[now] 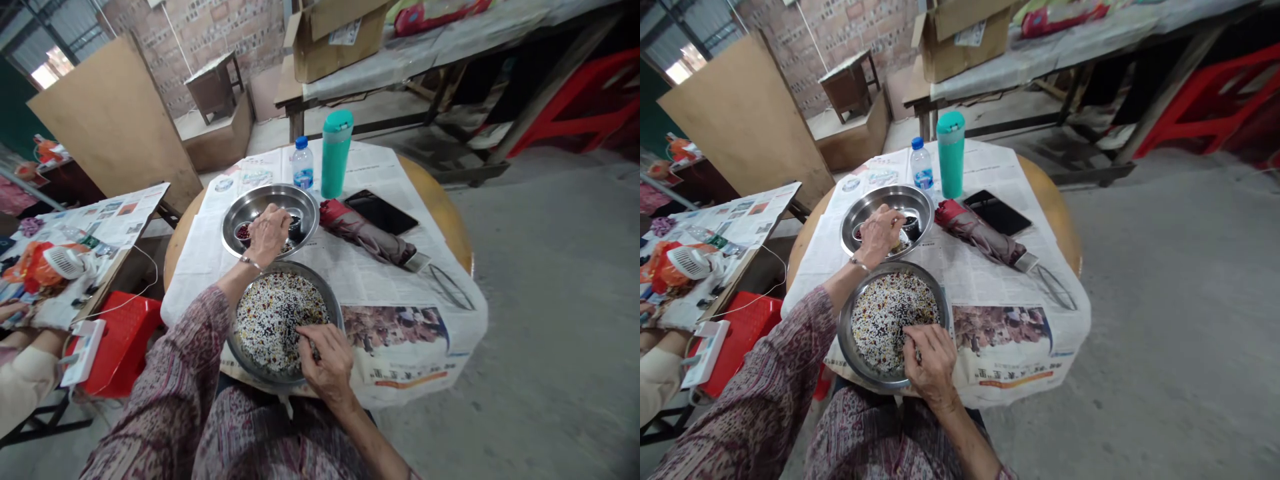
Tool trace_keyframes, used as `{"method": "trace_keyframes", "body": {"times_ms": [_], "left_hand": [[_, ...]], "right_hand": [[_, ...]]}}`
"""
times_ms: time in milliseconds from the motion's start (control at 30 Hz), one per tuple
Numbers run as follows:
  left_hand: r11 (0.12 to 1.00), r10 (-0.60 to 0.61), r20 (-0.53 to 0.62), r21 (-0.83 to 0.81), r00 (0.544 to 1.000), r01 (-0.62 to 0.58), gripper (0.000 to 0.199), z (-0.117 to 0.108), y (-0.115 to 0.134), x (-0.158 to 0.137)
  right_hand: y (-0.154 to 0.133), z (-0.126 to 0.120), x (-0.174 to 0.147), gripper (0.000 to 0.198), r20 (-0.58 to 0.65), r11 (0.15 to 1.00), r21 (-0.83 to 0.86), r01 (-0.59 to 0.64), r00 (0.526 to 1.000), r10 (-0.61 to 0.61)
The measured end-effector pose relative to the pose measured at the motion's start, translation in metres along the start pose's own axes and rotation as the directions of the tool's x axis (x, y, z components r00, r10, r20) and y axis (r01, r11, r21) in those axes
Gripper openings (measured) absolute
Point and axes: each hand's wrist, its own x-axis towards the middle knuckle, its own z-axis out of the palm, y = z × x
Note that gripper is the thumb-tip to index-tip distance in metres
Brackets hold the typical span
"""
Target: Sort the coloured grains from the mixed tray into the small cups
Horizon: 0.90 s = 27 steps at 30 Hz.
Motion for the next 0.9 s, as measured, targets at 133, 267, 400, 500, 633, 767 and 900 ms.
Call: {"method": "trace_keyframes", "body": {"times_ms": [133,267,400,500,633,767,900], "left_hand": [[0.991,0.104,0.022,-0.081,0.994,-0.102,0.019,-0.018,0.001,-0.079],[0.985,0.165,0.281,-0.097,0.945,-0.143,0.017,-0.021,-0.004,-0.149],[0.98,0.201,0.341,-0.082,0.918,-0.184,0.015,-0.007,-0.009,-0.174],[0.997,0.078,0.265,-0.018,0.961,-0.076,0.054,0.006,-0.007,-0.17],[0.998,0.056,0.302,-0.01,0.952,-0.056,0.076,0.022,-0.002,-0.155],[0.988,0.148,0.388,-0.106,0.91,-0.116,0.025,0.027,-0.001,-0.153],[0.972,0.202,0.393,-0.194,0.897,-0.133,0.031,0.018,-0.007,-0.169]], "right_hand": [[-0.001,0.0,0.001,0.018,-0.016,1.0,-0.01,-0.003,1.0,0.002],[0.0,0.0,0.002,0.018,-0.022,1.0,-0.024,0.001,1.0,-0.001],[0.003,0.0,-0.003,0.018,-0.012,0.999,-0.048,0.026,1.0,-0.027],[0.007,-0.001,-0.007,0.016,-0.012,0.997,-0.062,0.056,0.998,-0.056],[0.012,-0.001,-0.009,0.014,-0.008,0.99,-0.087,0.108,0.994,-0.11],[0.013,-0.001,-0.01,0.012,-0.005,0.982,-0.117,0.146,0.989,-0.147],[0.013,-0.002,-0.011,0.011,0.0,0.982,-0.123,0.142,0.99,-0.143]]}}
